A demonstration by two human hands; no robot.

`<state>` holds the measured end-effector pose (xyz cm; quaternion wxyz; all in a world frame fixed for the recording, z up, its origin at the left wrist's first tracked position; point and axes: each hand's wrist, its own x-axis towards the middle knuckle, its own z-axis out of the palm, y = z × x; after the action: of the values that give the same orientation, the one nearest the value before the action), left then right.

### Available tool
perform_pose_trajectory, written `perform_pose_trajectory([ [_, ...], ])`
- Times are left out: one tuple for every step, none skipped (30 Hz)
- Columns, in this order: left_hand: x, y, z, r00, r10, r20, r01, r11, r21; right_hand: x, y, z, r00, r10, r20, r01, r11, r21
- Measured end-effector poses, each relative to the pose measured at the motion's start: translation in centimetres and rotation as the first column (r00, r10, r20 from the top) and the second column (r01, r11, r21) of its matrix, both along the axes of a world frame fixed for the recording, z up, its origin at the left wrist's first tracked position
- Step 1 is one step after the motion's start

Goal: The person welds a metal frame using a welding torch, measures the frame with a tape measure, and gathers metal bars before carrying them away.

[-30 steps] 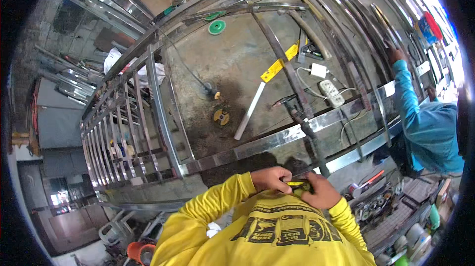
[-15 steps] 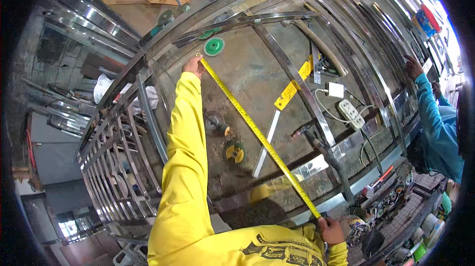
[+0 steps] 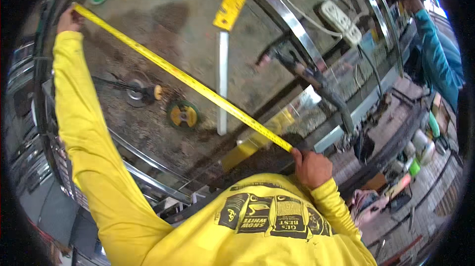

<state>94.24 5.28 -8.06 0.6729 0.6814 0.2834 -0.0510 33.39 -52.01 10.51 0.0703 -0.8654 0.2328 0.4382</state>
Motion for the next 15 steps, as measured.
perform_pose_trajectory([
  [0.5,3.5,2.6,0.999,-0.043,-0.015,0.044,0.995,0.093,0.0,0.3,0.2,0.999,0.031,0.009,-0.032,0.999,0.02],
  [0.6,3.1,2.5,0.998,-0.022,-0.057,0.024,0.999,0.033,0.1,0.6,0.2,0.999,0.052,0.009,-0.052,0.999,0.0],
  [0.5,3.0,2.5,0.998,-0.015,-0.054,0.02,0.996,0.087,0.0,0.6,0.0,0.999,0.05,-0.005,-0.05,0.999,-0.003],
  [0.4,2.9,2.3,0.999,-0.009,-0.049,0.016,0.99,0.139,0.0,0.5,0.0,0.998,0.053,-0.037,-0.053,0.998,0.017],
  [0.5,3.1,2.2,0.999,0.022,-0.047,-0.014,0.984,0.178,-0.3,0.4,-0.1,0.996,0.059,-0.063,-0.057,0.997,0.044],
  [0.2,3.7,2.3,0.998,0.024,-0.051,-0.014,0.984,0.178,-0.6,0.4,-0.2,0.996,0.06,-0.067,-0.058,0.997,0.045],
  [0.0,4.3,2.4,0.984,-0.17,0.05,0.147,0.941,0.305,-0.9,0.5,-0.4,0.997,0.057,-0.06,-0.054,0.997,0.06],
  [-0.3,4.6,2.2,0.921,-0.37,0.12,0.286,0.853,0.437,-1.3,0.6,-0.5,0.997,0.05,-0.057,-0.046,0.996,0.073],
  [0.6,4.3,2.2,0.992,-0.116,0.049,0.112,0.991,0.071,-1.5,0.6,-0.5,0.997,0.049,-0.062,-0.044,0.996,0.071],
  [0.2,4.7,2.1,0.992,-0.117,0.045,0.114,0.991,0.069,-1.6,0.5,-0.5,0.997,0.052,-0.053,-0.048,0.996,0.074],
  [-0.2,4.9,2.0,0.954,-0.281,0.107,0.244,0.931,0.271,-1.6,0.5,-0.6,0.998,0.055,-0.04,-0.052,0.996,0.072],
  [-0.3,5.0,1.9,0.886,-0.444,0.134,0.338,0.816,0.469,-1.7,0.5,-0.7,0.998,0.053,-0.04,-0.05,0.996,0.068],
  [-0.1,4.7,1.6,0.885,-0.445,0.136,0.34,0.817,0.465,-1.9,0.7,-0.8,0.997,0.052,-0.057,-0.048,0.996,0.073],
  [0.1,4.7,1.6,0.918,-0.369,0.143,0.287,0.869,0.403,-2.0,0.7,-0.9,0.996,0.056,-0.074,-0.05,0.995,0.085],
  [0.3,4.5,1.6,0.946,-0.291,0.144,0.229,0.912,0.34,-2.0,0.7,-0.9,0.996,0.058,-0.074,-0.052,0.995,0.085],
])
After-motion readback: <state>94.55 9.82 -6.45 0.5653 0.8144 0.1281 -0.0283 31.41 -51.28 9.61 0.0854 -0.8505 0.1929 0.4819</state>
